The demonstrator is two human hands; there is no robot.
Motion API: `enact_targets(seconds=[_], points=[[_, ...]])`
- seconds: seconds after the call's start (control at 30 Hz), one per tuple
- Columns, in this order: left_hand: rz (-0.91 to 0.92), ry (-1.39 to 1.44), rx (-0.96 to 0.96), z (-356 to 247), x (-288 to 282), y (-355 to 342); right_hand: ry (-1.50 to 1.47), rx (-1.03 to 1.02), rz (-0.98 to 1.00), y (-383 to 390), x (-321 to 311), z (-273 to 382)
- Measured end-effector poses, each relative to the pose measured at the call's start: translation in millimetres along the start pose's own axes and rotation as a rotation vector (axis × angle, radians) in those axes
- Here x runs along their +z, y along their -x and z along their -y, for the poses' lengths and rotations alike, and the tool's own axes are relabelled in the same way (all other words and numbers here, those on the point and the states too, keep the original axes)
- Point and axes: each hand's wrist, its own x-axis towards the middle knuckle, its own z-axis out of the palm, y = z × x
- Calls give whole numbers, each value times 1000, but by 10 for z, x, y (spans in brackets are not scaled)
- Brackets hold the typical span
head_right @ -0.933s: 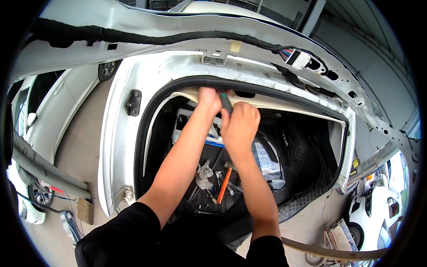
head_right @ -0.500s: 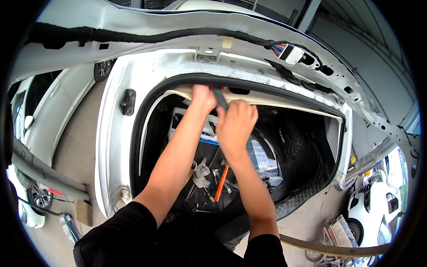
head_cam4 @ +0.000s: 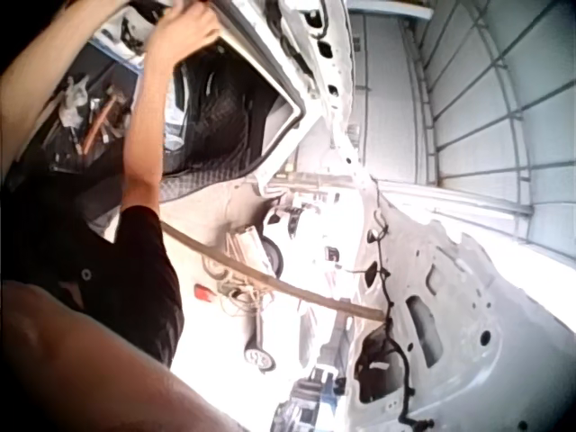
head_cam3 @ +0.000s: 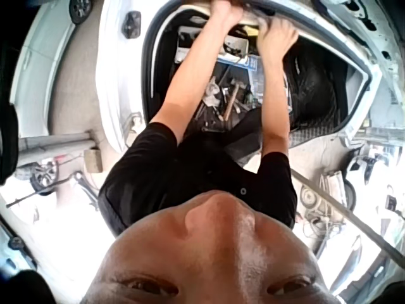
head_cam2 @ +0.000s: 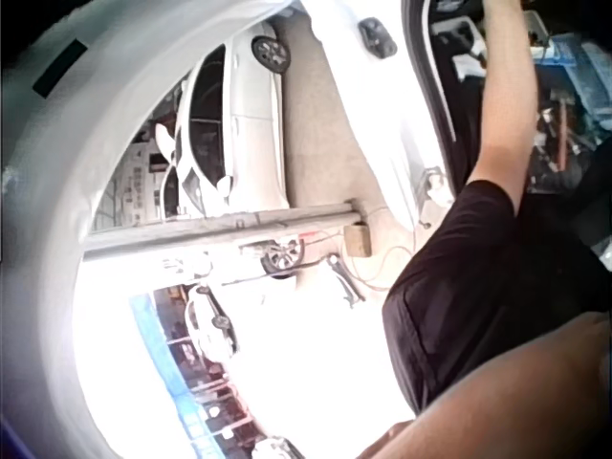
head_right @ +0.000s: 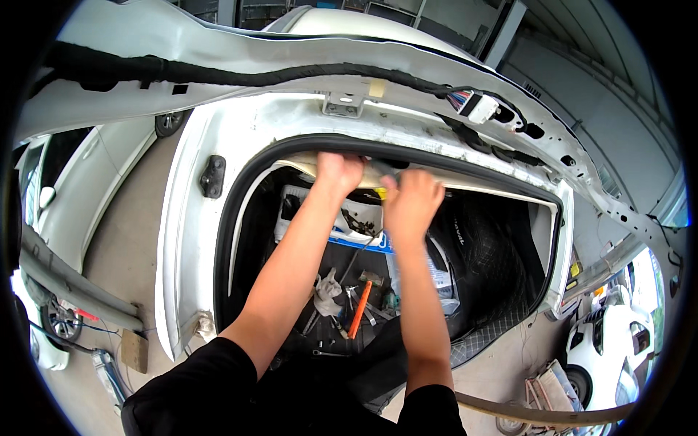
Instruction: The person installs a rubber weather seal around the trunk opening of a white car. They press the seal into place along the top and sides of the trunk frame, adjusting it to fit the contours of the opening.
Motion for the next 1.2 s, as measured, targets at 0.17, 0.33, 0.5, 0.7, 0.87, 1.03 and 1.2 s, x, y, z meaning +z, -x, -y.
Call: enact_targets(seconds=[0.17, 0.33, 0.5, 0.7, 0.87, 1.03, 1.2], points=[[26, 15, -14, -23, -55, -12, -6, 26, 20, -215, 177, -175], [-46, 46, -72, -43, -129, -51, -123, -208, -86, 191, -160, 513], [-25, 38, -10, -30, 100, 14, 112, -49, -19, -191, 33, -146], [24, 6, -63, -37, -32, -17, -127, -125, -76, 122, -39, 246], [-46, 86, 1, -37, 37, -41, 30, -64, -41, -141, 1, -28], [-68, 88, 26, 10, 50, 4, 18, -37, 22, -123, 99, -64], [25, 11, -61, -75, -71, -4, -48, -169, -39, 147, -172, 417]])
